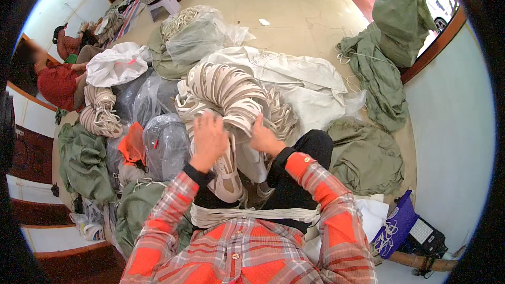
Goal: The person is threading laces through the eyelets of a shoe upper.
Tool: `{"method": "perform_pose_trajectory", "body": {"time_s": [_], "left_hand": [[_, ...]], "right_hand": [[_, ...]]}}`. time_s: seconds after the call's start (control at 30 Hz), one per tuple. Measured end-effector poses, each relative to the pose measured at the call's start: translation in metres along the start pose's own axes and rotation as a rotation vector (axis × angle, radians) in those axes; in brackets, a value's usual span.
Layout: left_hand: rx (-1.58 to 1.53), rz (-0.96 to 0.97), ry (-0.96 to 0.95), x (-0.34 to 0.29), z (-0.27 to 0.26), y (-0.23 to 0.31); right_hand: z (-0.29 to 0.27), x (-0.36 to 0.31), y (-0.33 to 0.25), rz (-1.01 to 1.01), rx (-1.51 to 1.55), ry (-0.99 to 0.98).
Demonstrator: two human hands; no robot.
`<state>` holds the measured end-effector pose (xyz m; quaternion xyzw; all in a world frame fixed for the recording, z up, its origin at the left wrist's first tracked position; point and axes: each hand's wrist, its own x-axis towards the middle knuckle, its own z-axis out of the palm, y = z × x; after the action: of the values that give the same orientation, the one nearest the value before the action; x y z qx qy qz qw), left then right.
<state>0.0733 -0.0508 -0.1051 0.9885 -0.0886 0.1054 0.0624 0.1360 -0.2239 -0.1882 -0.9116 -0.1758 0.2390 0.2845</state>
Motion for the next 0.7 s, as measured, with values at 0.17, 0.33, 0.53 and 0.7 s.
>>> {"method": "perform_pose_trajectory", "body": {"time_s": [0.17, 0.33, 0.53, 0.7], "left_hand": [[-0.734, -0.440, -0.385, 0.008, 0.015, -0.066], [-0.838, -0.222, -0.223, -0.019, 0.090, -0.129], [-1.048, -0.755, -0.868, 0.033, 0.041, -0.079], [-1.565, -0.631, -0.836, 0.010, 0.059, -0.101]], "right_hand": [[-0.048, 0.011, 0.049, -0.022, -0.207, 0.022], [-0.028, -0.049, -0.041, -0.302, -0.150, 0.028], [0.036, -0.101, -0.052, -0.058, 0.454, 0.141], [0.026, -0.122, -0.075, 0.408, 1.242, -0.301]]}}
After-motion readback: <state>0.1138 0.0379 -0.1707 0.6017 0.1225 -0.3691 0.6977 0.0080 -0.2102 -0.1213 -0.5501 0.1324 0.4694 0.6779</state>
